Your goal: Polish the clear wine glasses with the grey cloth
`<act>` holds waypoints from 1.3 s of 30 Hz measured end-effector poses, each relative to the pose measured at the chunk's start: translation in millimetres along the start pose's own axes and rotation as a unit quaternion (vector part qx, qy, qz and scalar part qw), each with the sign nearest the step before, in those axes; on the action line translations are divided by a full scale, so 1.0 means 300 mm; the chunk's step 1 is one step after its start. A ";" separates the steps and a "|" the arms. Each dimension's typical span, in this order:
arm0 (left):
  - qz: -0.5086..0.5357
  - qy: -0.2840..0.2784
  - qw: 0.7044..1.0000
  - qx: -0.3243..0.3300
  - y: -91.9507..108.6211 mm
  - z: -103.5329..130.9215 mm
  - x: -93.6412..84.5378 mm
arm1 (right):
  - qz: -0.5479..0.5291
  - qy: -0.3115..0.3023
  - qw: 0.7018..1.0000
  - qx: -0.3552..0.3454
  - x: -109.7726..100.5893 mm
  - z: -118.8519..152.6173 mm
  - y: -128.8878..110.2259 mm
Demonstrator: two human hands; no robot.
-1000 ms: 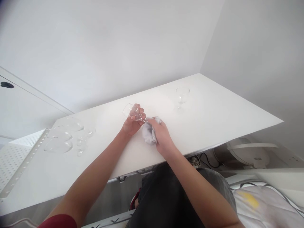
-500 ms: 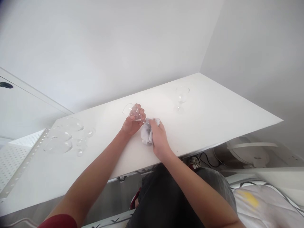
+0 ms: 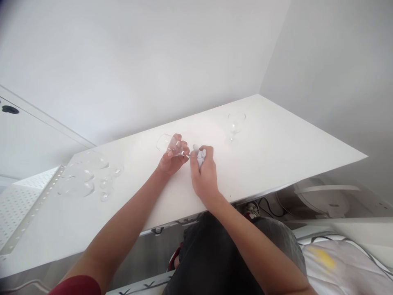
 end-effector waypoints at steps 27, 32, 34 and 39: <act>-0.009 0.043 0.997 0.068 0.000 -0.013 -0.004 | 0.450 -0.159 0.841 -0.255 -0.075 0.017 -0.168; -0.050 0.014 0.995 0.082 -0.002 -0.005 -0.009 | 0.632 -0.234 0.706 -0.219 -0.013 0.091 -0.123; -0.057 0.005 0.996 0.071 -0.003 0.002 -0.010 | 0.646 -0.237 0.694 -0.211 0.000 0.096 -0.106; -0.088 -0.024 0.995 0.037 -0.010 0.009 0.002 | 0.652 -0.247 0.689 -0.200 0.013 0.086 -0.072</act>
Point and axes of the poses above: each hand's wrist, its own z-axis away from the middle knuckle, its own x-axis out of the palm, y = z × x, the point moved 3 cm from there along -z, towards the middle knuckle, and after that the axes turned 7 degrees about y, right-handed, at the moved point
